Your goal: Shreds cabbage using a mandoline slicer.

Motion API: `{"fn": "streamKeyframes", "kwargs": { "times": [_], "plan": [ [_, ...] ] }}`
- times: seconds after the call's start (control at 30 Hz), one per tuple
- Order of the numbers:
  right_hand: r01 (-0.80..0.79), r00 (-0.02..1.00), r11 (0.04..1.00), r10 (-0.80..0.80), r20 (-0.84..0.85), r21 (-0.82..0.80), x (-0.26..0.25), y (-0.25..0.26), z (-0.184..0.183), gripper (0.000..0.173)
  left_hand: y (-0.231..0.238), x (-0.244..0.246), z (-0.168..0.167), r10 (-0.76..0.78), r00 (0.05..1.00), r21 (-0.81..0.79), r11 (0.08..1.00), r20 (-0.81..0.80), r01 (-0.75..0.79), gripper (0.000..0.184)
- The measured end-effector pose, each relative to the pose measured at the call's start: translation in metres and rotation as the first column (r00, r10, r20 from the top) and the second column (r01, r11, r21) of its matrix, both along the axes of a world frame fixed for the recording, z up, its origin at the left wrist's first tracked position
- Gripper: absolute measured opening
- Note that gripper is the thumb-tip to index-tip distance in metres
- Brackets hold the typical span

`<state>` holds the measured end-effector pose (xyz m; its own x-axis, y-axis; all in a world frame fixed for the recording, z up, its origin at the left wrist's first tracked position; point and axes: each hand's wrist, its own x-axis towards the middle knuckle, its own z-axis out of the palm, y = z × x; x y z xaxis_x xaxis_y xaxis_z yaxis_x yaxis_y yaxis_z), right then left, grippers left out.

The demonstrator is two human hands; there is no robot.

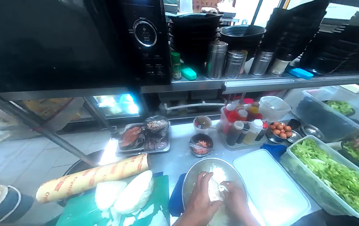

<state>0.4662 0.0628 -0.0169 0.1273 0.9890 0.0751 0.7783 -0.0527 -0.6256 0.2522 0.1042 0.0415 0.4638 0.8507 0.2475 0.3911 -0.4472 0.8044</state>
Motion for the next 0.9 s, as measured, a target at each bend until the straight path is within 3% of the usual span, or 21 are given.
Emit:
{"fn": "streamKeyframes", "kwargs": {
  "times": [0.07, 0.2, 0.33, 0.5, 0.63, 0.77, 0.9],
  "plan": [
    [0.011, 1.0, 0.999, -0.011, 0.011, -0.037, 0.002, 0.001, 0.001, 0.025, -0.002, 0.001, -0.001, -0.009, 1.0, 0.03, 1.0, 0.005, 0.009, 0.101],
    [-0.048, 0.998, 0.983, 0.055, -0.036, 0.177, -0.015, -0.006, 0.032, 0.022, -0.002, 0.0, -0.003, 0.009, 1.0, -0.001, 1.0, 0.013, -0.009, 0.101],
    [0.011, 0.999, 0.994, -0.007, 0.035, -0.104, 0.002, -0.006, -0.006, 0.028, -0.003, -0.003, -0.001, 0.008, 1.0, 0.019, 1.0, 0.017, -0.008, 0.102],
    [-0.048, 0.998, 0.991, 0.053, -0.042, 0.123, -0.016, -0.013, 0.035, 0.023, -0.002, -0.002, 0.0, 0.019, 1.0, -0.016, 1.0, 0.0, -0.019, 0.1],
    [0.028, 1.0, 0.993, -0.028, 0.001, -0.111, 0.006, -0.004, -0.004, 0.027, -0.001, 0.002, 0.008, -0.018, 0.998, -0.019, 1.0, -0.064, 0.016, 0.1],
    [0.006, 0.997, 0.997, 0.0, -0.076, 0.073, -0.004, -0.006, 0.039, 0.024, 0.008, 0.002, 0.023, -0.109, 0.987, -0.068, 0.993, -0.118, 0.102, 0.099],
    [0.05, 0.999, 0.995, -0.05, 0.001, -0.082, 0.01, 0.004, -0.006, 0.025, 0.018, 0.001, 0.044, -0.206, 0.945, -0.139, 0.975, -0.256, 0.175, 0.098]
  ]
}}
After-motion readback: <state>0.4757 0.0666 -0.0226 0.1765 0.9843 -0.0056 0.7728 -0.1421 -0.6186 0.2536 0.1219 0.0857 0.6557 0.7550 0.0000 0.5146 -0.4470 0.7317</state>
